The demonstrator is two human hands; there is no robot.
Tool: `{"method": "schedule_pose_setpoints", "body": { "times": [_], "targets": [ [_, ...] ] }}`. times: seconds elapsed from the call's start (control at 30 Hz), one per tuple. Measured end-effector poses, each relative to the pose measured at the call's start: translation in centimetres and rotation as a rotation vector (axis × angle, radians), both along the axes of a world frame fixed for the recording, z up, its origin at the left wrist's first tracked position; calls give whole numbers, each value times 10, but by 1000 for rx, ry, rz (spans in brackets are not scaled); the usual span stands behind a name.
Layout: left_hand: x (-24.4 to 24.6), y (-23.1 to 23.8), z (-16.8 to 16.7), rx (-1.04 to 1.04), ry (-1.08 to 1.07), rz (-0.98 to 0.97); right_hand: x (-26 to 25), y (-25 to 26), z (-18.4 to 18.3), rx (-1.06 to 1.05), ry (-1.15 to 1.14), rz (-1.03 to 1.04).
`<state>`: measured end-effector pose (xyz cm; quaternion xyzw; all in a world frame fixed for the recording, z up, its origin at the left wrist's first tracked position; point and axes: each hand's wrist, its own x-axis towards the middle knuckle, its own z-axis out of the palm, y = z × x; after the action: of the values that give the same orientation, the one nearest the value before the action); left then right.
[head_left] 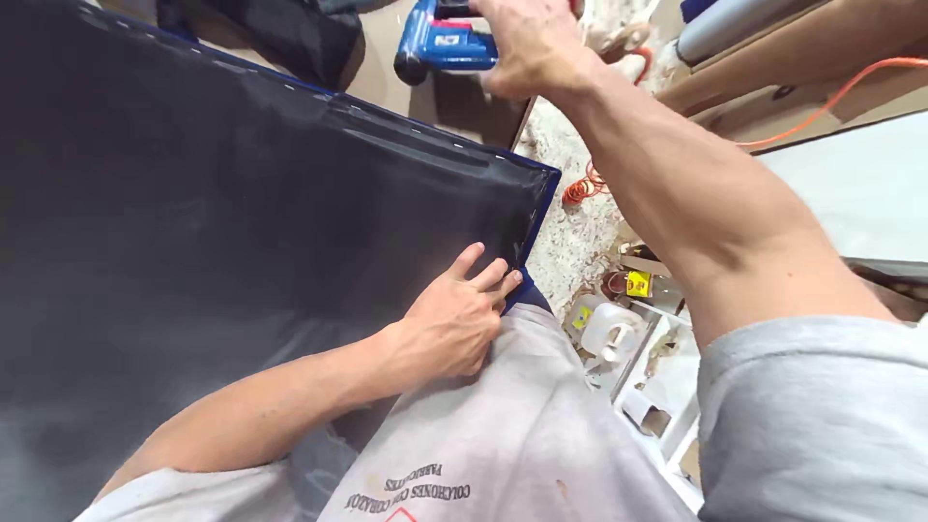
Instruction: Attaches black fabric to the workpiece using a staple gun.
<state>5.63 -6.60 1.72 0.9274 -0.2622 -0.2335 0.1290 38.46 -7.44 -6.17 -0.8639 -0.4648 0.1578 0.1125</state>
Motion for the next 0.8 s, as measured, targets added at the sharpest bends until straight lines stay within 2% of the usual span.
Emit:
{"method": "schedule_pose_setpoints", "body": {
  "times": [0.1,0.17,0.2,0.27,0.37,0.43,0.5,0.7,0.8],
  "targets": [
    [-1,2,-2,-32,9,0,-39,-57,61,30,6,-194],
    [0,5,-3,-46,4,-10,-79,-123,97,189,38,-195],
    [1,5,-2,-50,4,-12,-104,-157,109,264,87,-206],
    [2,7,-3,-61,-5,-21,-162,-218,121,378,264,-364],
    [4,8,-3,-57,2,-42,-250,-275,123,422,442,-585],
    [4,7,-3,-57,-2,-51,-289,-286,117,394,432,-600],
    [4,7,-4,-52,-6,-60,-305,-287,107,337,376,-565],
    [1,10,-7,-81,-18,-32,-298,-273,97,156,298,-477],
    [2,10,-7,-85,-5,-31,-295,-270,95,141,301,-474]
  ]
}}
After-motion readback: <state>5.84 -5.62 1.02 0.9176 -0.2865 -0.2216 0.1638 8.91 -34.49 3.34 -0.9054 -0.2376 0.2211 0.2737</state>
